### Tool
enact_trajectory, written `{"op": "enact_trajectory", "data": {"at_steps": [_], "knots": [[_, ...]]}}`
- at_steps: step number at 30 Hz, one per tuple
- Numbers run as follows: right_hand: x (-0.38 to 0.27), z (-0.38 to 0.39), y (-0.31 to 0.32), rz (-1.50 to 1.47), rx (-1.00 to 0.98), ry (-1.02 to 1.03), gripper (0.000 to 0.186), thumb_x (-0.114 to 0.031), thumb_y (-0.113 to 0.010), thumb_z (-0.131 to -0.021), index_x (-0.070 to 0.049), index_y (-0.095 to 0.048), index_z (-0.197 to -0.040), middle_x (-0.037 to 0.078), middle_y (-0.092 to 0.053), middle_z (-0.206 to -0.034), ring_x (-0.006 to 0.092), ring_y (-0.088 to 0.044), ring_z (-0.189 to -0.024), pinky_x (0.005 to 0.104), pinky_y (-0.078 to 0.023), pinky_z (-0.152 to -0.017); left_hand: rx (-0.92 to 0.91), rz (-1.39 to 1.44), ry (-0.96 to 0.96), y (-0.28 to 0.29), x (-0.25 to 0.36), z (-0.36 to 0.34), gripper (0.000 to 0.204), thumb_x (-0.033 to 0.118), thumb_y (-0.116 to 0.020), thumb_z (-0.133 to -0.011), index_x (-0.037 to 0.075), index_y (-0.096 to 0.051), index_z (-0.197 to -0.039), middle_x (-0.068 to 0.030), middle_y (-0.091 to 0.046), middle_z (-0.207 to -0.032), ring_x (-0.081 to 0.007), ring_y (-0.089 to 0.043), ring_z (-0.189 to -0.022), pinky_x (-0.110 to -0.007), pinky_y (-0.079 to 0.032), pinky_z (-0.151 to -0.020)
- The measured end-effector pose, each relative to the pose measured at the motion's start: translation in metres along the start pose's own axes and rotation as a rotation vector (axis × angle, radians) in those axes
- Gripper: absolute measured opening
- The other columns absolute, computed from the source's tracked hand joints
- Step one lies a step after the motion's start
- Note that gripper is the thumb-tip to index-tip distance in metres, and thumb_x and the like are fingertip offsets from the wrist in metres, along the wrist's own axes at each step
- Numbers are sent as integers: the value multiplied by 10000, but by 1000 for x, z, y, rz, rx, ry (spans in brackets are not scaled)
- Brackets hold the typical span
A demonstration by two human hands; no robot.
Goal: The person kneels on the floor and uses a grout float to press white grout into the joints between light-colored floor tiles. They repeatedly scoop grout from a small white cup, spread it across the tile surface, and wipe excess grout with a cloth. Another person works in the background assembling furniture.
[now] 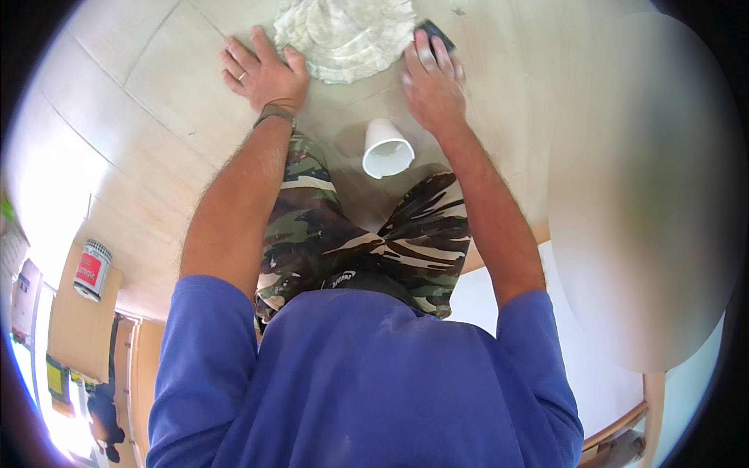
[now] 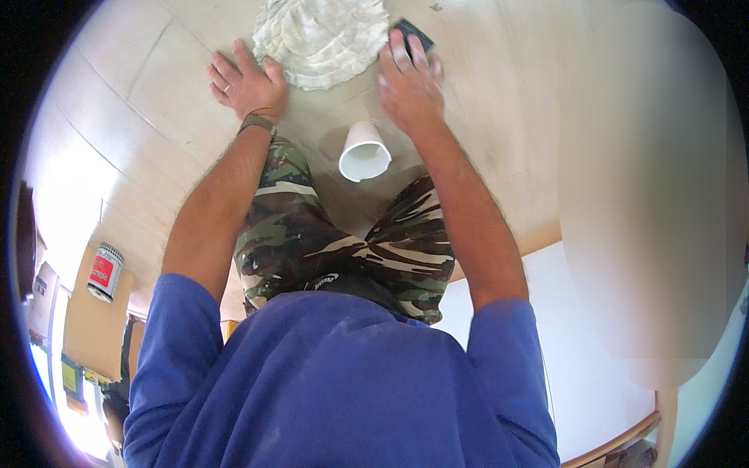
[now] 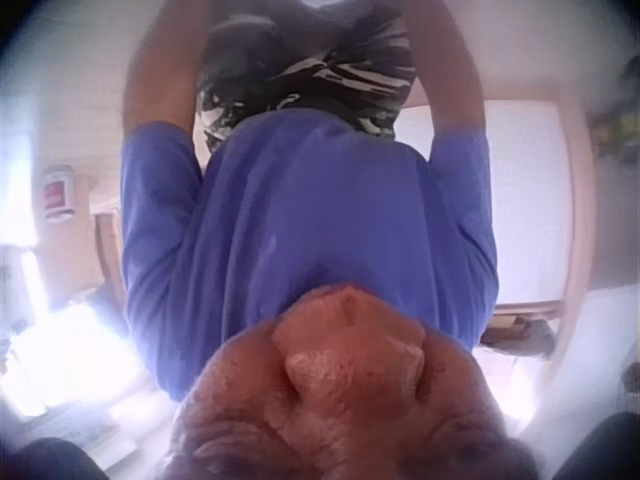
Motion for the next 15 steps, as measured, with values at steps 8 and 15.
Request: {"op": "enact_trajectory", "data": {"at_steps": [8,15], "knots": [[0,50,-14,-69,-30,-117,510,-260,-506,-876,-98,-397,-1348,87,-280,-1472,281,-295,-1331,557,-257,-1029,9,-49,19,2,0,-4,653,397,-427,-821,108,-317,-1397,-275,-140,-1467,-454,-69,-1360,-568,-42,-1078],[29,-30,9,-14,-4,-158,531,-284,-539,-865,-137,-396,-1355,59,-258,-1484,270,-258,-1351,553,-244,-1047,-47,-84,-33,-6,14,0,662,373,-433,-833,88,-302,-1415,-253,-148,-1477,-427,-85,-1372,-567,-62,-1088]]}}
Point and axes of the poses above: each hand's wrist, its own z-axis away from the middle knuckle, its own y-axis out of the back of the hand, x = y × z, the point moved 1 cm from there along -z, towards the middle knuckle
